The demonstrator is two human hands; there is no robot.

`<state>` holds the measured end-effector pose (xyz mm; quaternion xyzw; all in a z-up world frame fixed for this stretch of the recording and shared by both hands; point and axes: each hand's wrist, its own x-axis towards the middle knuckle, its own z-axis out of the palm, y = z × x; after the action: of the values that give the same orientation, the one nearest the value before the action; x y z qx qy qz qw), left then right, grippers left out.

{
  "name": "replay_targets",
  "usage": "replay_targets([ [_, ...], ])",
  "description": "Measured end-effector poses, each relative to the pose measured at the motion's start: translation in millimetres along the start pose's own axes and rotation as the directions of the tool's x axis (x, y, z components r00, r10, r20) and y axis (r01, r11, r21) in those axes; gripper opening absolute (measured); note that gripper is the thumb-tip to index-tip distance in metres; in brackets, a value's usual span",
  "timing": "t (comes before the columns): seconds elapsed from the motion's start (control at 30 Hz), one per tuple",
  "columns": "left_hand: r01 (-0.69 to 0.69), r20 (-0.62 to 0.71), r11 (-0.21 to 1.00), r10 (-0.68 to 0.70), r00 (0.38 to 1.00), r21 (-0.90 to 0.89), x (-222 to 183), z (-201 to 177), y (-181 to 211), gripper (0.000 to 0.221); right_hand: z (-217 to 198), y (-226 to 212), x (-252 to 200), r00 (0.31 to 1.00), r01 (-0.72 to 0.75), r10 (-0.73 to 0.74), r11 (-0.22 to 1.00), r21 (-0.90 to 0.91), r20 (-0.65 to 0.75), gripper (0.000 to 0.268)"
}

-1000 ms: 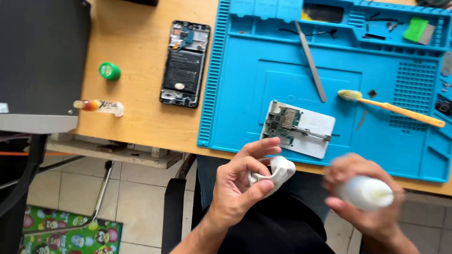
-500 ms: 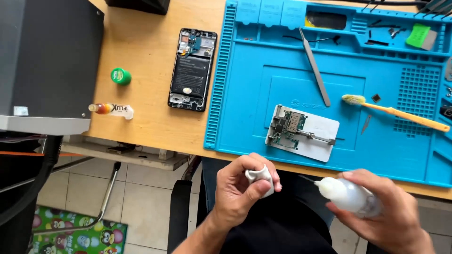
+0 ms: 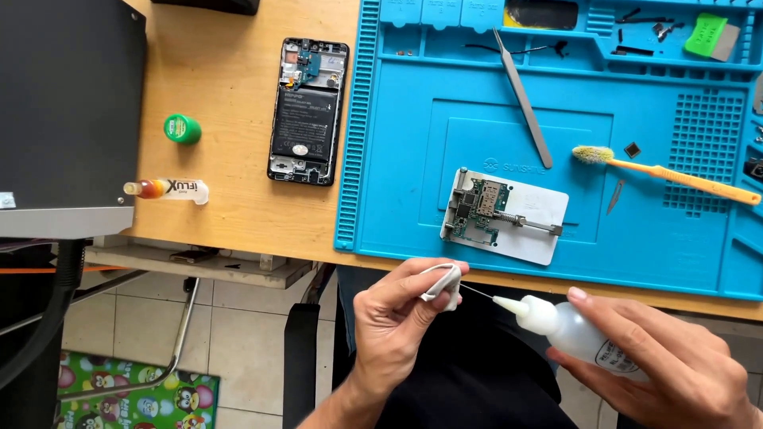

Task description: A technician repairs a mobile phone motherboard by using a heat gun and tweezers to work on components, then cleans the board with flux and a toothbrush.

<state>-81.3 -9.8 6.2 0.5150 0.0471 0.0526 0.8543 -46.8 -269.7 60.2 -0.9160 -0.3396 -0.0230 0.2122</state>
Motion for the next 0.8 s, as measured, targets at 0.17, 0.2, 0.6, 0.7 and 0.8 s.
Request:
replay_targets([
  [0.17,0.049,-0.005,0.998,-0.049,0.999,-0.027,-0.6,-0.9,-1.5,0.021,0.8,0.6,3.9,1.0,0.028,-0.028,1.0,-0.005,-0.008,0.064],
  [0.2,0.062,-0.007,0.997,-0.062,0.998,-0.041,-0.3,-1.2,-2.4,0.021,1.0,0.2,4.1,1.0,0.025,-0.025,1.0,-0.007,-0.01,0.063],
  [0.6,0.135,-0.039,0.96,-0.149,0.988,-0.243,-2.3,-2.5,-17.6,0.025,0.1,2.1,1.0,0.997,-0.021,0.023,0.999,-0.025,0.08,0.07],
  [0.7,0.152,-0.035,0.953,-0.167,0.985,-0.26,-1.8,-2.3,-17.6,0.024,-0.1,2.9,1.3,0.996,-0.023,0.026,0.999,-0.031,0.083,0.07],
  [0.8,0.163,-0.031,0.948,-0.178,0.983,-0.273,-1.2,-2.2,-17.9,0.024,0.5,3.5,0.7,0.995,-0.023,0.026,0.999,-0.031,0.091,0.07],
])
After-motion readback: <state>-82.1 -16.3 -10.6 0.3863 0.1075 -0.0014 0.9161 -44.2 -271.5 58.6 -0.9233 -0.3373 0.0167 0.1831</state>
